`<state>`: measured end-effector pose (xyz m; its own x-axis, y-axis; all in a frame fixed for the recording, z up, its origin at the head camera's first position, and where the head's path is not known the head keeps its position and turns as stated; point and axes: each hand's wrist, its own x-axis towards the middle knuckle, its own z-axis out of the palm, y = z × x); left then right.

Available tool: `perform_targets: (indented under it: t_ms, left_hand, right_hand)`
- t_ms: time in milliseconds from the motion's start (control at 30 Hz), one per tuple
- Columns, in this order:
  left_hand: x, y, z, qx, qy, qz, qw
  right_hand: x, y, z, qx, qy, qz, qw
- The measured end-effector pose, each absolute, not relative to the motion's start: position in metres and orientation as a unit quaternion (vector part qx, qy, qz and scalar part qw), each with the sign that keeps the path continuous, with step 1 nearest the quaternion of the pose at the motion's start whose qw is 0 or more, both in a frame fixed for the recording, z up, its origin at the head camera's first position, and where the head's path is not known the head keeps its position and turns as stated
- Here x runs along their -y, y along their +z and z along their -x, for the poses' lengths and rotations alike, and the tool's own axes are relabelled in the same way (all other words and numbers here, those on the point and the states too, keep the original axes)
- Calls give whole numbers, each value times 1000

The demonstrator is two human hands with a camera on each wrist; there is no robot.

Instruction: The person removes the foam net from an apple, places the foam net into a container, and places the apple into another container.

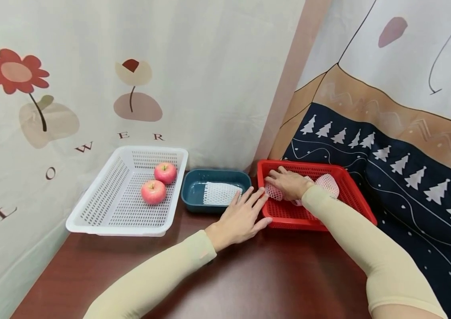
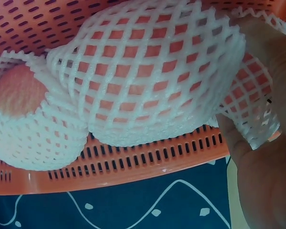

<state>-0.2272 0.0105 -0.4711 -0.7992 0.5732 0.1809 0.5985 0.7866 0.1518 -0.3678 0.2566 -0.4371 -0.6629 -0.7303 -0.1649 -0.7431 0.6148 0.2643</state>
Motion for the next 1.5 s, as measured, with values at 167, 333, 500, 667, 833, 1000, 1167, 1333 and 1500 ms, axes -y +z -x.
perform_targets:
  t_ms: [167, 333, 500, 667, 833, 1000, 1167, 1333, 1500]
  left_hand:
    - [-10, -470, 228, 944, -105, 308, 58]
    - [-11, -470, 227, 944, -111, 308, 51]
    - [-11, -470, 227, 944, -115, 305, 45]
    - [-11, -470, 228, 944, -119, 304, 44]
    - [-11, -470, 228, 944, -120, 303, 45]
    - [-10, -471, 226, 945, -119, 302, 41]
    - [-11, -472, 225, 946, -120, 299, 37]
    - [-11, -472, 225, 946, -122, 300, 33]
    - [-9, -471, 225, 945, -120, 303, 36]
  right_hand:
    - [-257, -431, 365, -906, 163, 390, 35]
    - [-258, -430, 362, -914, 160, 369, 47]
    - [-257, -431, 360, -921, 154, 357, 40]
    - [-256, -429, 358, -923, 167, 347, 18]
    - [-258, -427, 357, -928, 153, 340, -6]
    - [-260, -423, 353, -939, 82, 334, -16]
    - [-263, -417, 348, -944, 15, 329, -16]
    - [-268, -408, 345, -943, -1, 332, -32]
    - [-271, -396, 341, -941, 0, 334, -48]
